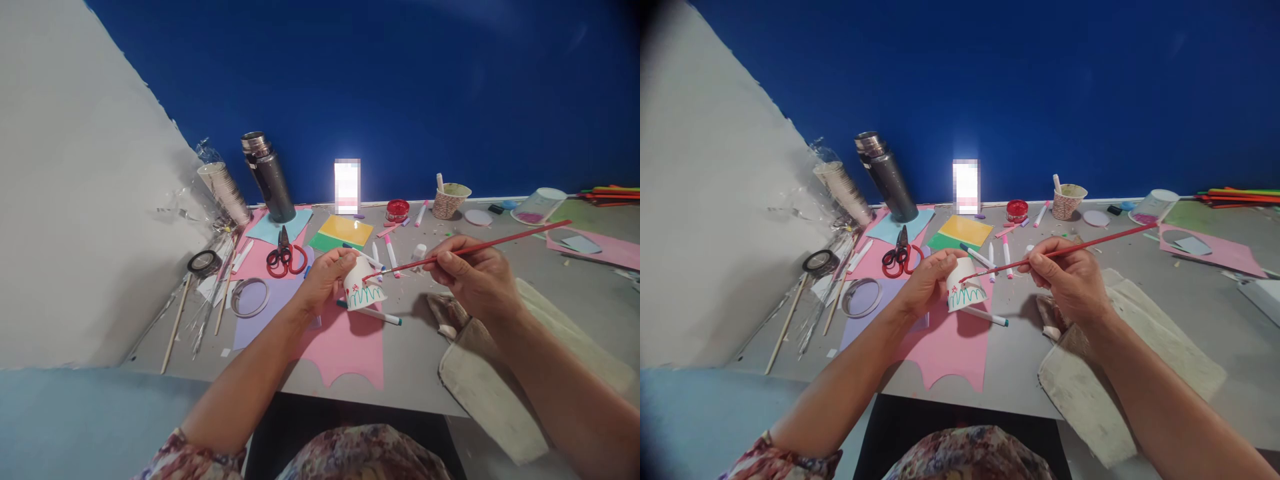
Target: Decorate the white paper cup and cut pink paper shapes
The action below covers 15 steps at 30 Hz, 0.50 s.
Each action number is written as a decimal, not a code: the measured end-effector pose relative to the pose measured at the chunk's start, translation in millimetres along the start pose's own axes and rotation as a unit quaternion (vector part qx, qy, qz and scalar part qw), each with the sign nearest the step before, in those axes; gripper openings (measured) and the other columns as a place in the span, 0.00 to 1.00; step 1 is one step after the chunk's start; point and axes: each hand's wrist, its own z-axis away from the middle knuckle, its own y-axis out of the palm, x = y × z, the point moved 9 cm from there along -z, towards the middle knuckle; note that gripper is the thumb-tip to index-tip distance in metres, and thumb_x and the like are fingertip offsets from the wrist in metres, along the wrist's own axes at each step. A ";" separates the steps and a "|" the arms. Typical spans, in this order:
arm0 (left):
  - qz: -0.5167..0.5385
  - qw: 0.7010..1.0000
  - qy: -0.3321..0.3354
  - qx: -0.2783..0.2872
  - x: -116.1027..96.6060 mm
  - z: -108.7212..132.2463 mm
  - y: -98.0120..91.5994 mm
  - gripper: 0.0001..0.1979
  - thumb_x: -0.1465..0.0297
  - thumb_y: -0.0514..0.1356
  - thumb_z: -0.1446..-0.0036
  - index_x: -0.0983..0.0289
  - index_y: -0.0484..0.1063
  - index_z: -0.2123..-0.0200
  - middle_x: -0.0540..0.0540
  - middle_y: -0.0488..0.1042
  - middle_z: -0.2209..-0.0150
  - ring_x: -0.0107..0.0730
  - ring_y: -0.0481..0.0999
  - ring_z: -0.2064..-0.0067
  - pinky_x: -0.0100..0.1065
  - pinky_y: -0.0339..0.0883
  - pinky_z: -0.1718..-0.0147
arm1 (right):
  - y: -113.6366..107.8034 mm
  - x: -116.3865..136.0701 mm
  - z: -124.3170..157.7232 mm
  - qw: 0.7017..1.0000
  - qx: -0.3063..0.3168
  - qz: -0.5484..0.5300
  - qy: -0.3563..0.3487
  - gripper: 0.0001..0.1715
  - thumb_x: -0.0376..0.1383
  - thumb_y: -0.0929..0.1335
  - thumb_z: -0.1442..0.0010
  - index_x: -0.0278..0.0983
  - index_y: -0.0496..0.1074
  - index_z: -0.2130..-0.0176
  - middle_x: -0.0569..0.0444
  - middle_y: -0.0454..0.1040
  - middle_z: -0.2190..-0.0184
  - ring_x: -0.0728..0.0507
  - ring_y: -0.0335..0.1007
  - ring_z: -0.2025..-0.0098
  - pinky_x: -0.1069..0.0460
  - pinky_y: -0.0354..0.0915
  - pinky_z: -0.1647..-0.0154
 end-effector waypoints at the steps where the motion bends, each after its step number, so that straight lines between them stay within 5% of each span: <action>1: -0.001 1.000 0.000 0.001 0.4 -0.4 -0.2 0.27 0.53 0.75 0.51 0.66 0.77 0.57 0.55 0.79 0.66 0.35 0.78 0.66 0.35 0.71 0.66 | -0.4 -0.4 0.1 1.000 -0.001 0.006 0.002 0.16 0.48 0.79 0.43 0.40 0.78 0.68 0.54 0.79 0.75 0.49 0.62 0.78 0.52 0.57 0.79; 15: 0.000 1.000 -0.002 -0.003 -1.4 0.4 1.6 0.26 0.54 0.76 0.51 0.66 0.77 0.58 0.55 0.79 0.66 0.32 0.77 0.68 0.33 0.70 0.68 | -0.8 1.7 1.1 1.000 0.003 0.022 -0.007 0.15 0.47 0.79 0.43 0.40 0.78 0.67 0.53 0.79 0.74 0.48 0.63 0.77 0.52 0.59 0.79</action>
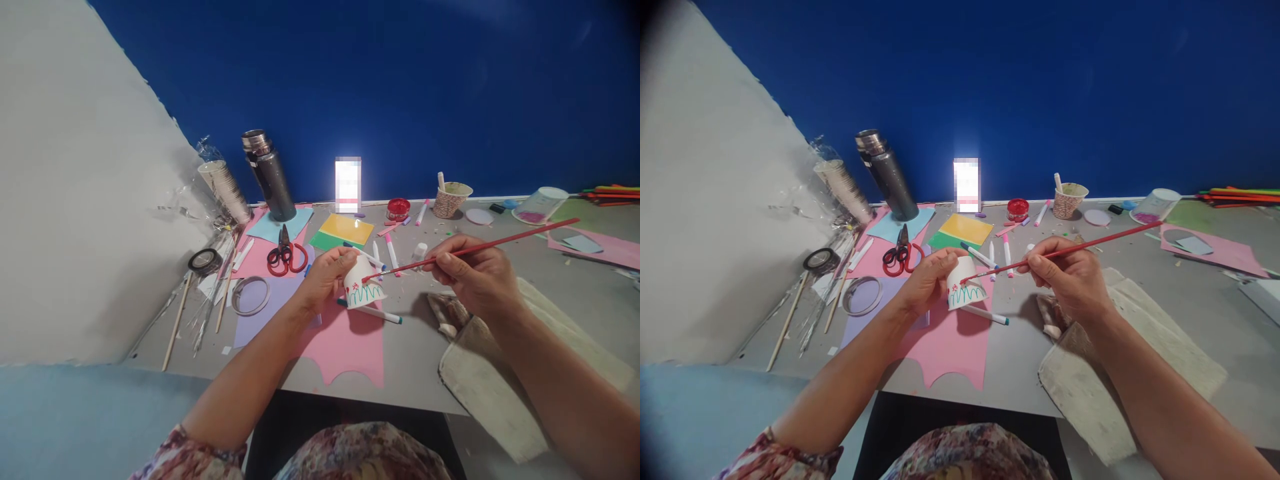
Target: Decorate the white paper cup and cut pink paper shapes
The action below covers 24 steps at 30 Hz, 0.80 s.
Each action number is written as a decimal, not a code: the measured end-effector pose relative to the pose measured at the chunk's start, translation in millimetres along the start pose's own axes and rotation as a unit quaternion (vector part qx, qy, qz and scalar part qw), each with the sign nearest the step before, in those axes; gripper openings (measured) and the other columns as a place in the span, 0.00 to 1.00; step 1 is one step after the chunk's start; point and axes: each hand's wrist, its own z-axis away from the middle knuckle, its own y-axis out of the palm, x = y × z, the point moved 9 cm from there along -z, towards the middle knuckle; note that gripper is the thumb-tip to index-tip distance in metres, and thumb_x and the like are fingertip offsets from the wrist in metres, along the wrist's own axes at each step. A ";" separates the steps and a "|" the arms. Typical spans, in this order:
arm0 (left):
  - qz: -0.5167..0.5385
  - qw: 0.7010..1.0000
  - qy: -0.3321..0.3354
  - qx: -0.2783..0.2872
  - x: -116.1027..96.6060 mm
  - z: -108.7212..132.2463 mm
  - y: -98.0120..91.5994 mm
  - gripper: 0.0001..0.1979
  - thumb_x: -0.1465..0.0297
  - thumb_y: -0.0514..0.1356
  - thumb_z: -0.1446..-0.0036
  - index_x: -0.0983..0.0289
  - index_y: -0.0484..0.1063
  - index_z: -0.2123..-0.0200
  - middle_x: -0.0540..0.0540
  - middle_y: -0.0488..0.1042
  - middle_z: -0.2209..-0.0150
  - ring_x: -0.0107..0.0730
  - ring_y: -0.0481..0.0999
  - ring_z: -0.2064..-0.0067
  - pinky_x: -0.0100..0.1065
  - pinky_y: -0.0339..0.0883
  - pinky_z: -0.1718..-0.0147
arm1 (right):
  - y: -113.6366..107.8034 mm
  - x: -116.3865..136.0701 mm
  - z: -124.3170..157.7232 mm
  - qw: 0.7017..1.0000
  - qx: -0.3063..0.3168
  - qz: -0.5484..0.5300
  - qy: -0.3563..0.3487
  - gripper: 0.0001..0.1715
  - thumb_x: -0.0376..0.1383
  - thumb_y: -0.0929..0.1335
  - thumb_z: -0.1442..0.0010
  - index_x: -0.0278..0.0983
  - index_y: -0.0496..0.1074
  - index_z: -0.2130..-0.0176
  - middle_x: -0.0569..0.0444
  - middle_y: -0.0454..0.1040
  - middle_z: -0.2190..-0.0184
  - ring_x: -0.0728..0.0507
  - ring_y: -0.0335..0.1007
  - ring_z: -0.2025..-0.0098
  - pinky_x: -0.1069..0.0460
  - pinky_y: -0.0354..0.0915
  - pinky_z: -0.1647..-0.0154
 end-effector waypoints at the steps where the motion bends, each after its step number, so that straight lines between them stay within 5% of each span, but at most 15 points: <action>1: -0.002 1.000 -0.001 0.001 0.5 -0.2 -0.1 0.26 0.53 0.75 0.51 0.66 0.77 0.58 0.55 0.79 0.66 0.32 0.77 0.68 0.33 0.70 0.68 | -0.5 0.2 -0.1 1.000 0.001 0.002 0.000 0.15 0.47 0.79 0.43 0.40 0.78 0.67 0.53 0.79 0.74 0.48 0.63 0.77 0.52 0.59 0.79; 24: 0.008 1.000 -0.002 0.015 1.7 -0.5 1.0 0.26 0.53 0.75 0.51 0.66 0.77 0.58 0.54 0.78 0.66 0.32 0.77 0.68 0.34 0.71 0.67 | -4.2 1.8 -0.9 1.000 -0.010 -0.024 -0.006 0.15 0.46 0.80 0.44 0.40 0.79 0.68 0.54 0.80 0.74 0.49 0.64 0.77 0.53 0.59 0.78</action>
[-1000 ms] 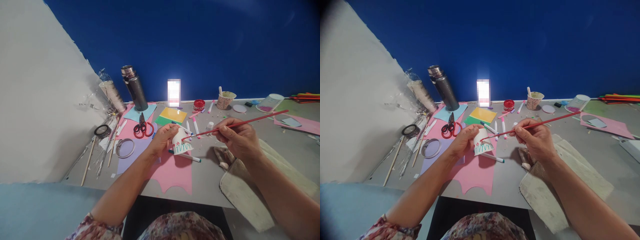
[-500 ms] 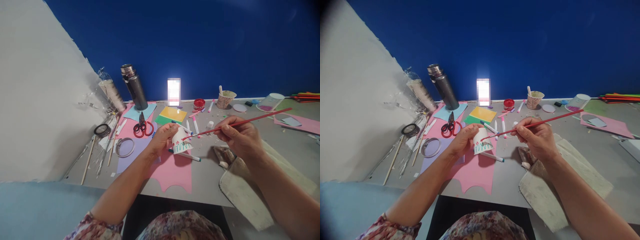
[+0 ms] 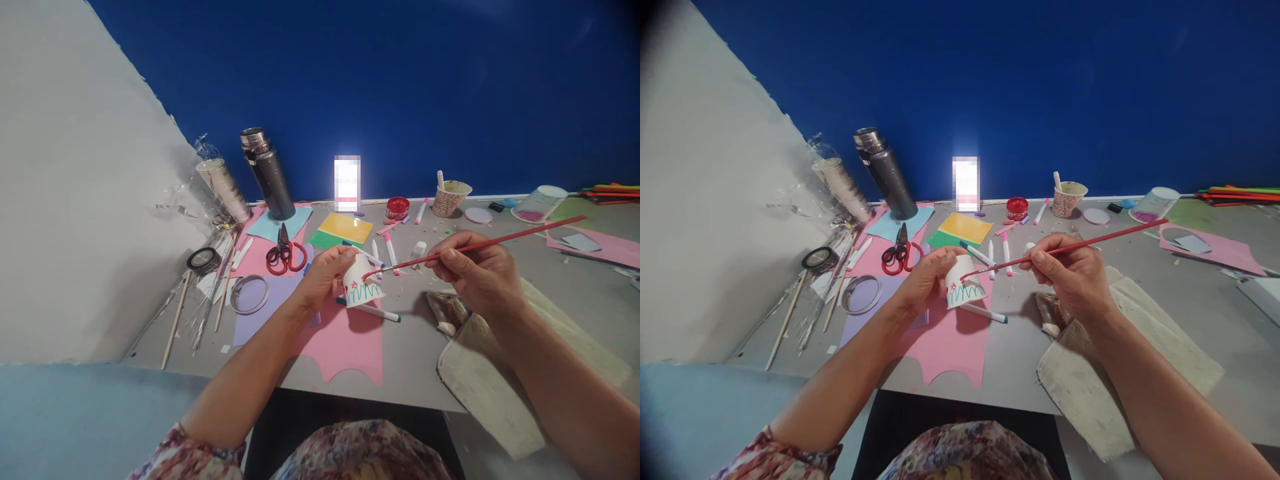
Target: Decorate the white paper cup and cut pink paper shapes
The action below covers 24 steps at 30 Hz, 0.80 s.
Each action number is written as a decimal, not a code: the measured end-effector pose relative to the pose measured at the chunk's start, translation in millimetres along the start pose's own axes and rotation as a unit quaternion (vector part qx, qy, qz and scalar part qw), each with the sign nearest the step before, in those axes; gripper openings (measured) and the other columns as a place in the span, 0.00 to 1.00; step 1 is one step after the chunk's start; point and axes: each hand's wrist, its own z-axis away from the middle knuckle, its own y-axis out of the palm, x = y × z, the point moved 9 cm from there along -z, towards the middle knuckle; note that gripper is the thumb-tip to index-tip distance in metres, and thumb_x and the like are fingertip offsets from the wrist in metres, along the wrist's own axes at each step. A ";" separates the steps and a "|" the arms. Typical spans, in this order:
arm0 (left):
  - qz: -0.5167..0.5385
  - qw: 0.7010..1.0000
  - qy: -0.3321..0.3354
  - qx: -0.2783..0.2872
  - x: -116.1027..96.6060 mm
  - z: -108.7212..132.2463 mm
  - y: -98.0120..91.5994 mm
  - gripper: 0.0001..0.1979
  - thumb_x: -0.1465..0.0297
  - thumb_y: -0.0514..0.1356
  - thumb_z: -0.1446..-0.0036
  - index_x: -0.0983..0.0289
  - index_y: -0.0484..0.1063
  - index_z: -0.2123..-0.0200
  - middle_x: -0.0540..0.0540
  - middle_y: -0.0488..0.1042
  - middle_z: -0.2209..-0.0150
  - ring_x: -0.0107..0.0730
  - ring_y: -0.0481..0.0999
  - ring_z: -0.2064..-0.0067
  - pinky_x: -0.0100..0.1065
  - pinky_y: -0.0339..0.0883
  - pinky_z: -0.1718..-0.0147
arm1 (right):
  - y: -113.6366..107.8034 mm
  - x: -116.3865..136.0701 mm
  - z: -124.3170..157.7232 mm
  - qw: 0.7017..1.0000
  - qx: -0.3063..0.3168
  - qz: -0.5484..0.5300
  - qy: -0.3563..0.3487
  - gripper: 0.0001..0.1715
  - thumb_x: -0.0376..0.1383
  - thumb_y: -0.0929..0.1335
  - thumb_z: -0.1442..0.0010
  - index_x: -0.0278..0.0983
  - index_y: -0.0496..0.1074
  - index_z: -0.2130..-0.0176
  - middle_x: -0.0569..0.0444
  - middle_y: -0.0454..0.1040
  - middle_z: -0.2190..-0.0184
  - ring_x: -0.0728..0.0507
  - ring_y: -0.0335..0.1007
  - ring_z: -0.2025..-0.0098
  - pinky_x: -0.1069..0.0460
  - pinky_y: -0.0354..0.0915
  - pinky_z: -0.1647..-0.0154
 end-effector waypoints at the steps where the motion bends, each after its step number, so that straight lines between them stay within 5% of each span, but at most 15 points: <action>1: -0.002 1.000 0.002 0.002 -0.2 0.0 0.0 0.26 0.53 0.75 0.50 0.66 0.77 0.58 0.55 0.79 0.66 0.32 0.77 0.67 0.34 0.72 0.67 | -0.5 -0.1 0.0 1.000 -0.002 -0.001 -0.001 0.15 0.46 0.80 0.44 0.40 0.79 0.68 0.54 0.80 0.74 0.49 0.64 0.77 0.53 0.59 0.78; 24: 0.013 1.000 -0.002 0.003 -0.3 -0.6 0.2 0.28 0.52 0.76 0.53 0.65 0.76 0.57 0.53 0.78 0.66 0.32 0.77 0.67 0.34 0.71 0.68 | 2.0 -0.6 0.3 1.000 0.001 -0.011 0.008 0.16 0.47 0.81 0.46 0.39 0.79 0.68 0.54 0.79 0.75 0.50 0.64 0.78 0.53 0.58 0.78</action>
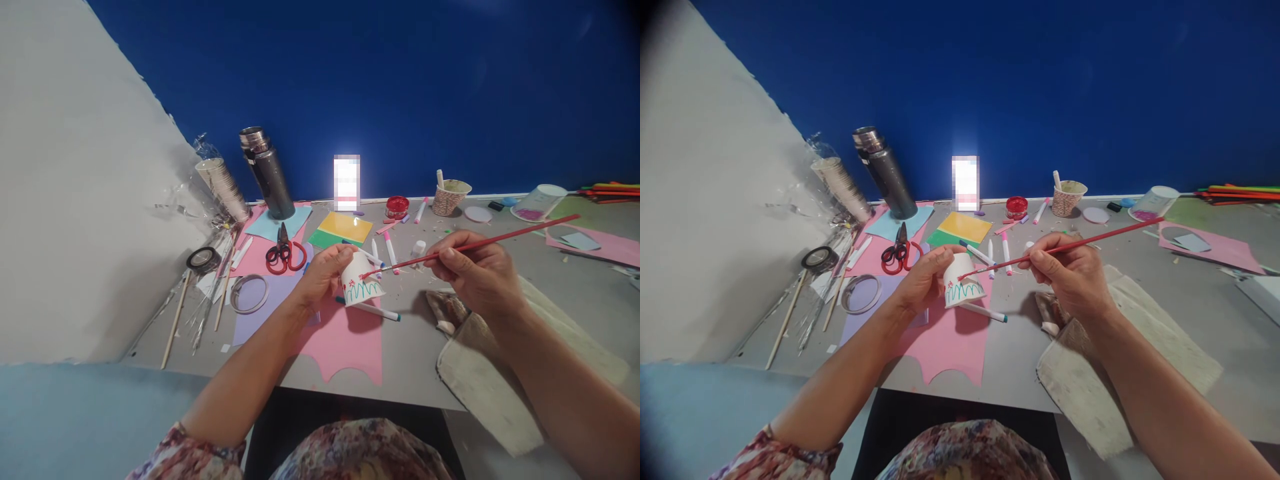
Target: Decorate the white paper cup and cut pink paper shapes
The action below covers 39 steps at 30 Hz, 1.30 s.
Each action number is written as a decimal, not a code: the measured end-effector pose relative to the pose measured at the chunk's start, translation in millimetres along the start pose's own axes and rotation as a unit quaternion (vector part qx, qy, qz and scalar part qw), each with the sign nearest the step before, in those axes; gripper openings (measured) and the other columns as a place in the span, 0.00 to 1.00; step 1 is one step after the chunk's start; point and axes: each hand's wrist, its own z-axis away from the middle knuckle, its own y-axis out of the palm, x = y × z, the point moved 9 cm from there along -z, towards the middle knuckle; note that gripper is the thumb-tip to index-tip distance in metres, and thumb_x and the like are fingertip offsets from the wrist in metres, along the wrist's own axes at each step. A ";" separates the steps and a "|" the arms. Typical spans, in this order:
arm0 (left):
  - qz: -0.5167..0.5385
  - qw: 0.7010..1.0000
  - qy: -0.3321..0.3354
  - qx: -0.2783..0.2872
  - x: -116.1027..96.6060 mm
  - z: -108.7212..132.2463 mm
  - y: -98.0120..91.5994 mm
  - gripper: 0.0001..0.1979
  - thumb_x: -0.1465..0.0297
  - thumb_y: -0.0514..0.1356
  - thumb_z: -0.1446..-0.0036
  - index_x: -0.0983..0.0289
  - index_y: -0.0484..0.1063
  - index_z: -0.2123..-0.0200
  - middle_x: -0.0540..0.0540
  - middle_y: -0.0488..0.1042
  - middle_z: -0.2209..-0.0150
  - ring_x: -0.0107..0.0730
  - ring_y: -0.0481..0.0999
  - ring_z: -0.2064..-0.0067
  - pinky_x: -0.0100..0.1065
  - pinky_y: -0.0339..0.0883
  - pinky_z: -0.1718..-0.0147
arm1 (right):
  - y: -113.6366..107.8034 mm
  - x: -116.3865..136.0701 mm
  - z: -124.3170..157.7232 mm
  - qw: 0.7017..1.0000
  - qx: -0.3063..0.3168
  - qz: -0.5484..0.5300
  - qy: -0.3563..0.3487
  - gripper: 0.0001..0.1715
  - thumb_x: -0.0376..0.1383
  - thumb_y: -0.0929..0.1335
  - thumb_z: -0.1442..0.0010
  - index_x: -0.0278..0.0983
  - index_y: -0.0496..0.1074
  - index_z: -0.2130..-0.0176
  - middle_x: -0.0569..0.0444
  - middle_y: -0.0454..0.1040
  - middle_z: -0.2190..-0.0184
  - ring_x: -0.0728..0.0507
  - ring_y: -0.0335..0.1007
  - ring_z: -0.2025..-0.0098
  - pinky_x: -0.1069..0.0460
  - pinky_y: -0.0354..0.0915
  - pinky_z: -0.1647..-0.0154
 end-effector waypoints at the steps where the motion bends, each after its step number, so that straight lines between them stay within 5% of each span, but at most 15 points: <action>1: -0.002 1.000 -0.002 -0.003 0.4 0.0 -0.9 0.28 0.52 0.75 0.53 0.65 0.76 0.57 0.53 0.78 0.66 0.32 0.77 0.67 0.33 0.71 0.68 | -0.1 0.7 0.0 1.000 -0.002 -0.003 -0.002 0.16 0.47 0.81 0.46 0.39 0.79 0.68 0.54 0.79 0.75 0.50 0.64 0.78 0.53 0.58 0.79; 39: 0.013 1.000 -0.005 0.003 -2.8 3.8 4.8 0.27 0.54 0.76 0.53 0.65 0.76 0.56 0.53 0.79 0.66 0.33 0.79 0.66 0.34 0.72 0.67 | 2.3 1.4 0.5 1.000 0.001 0.001 0.000 0.16 0.47 0.81 0.46 0.40 0.79 0.68 0.54 0.79 0.75 0.50 0.63 0.78 0.52 0.59 0.79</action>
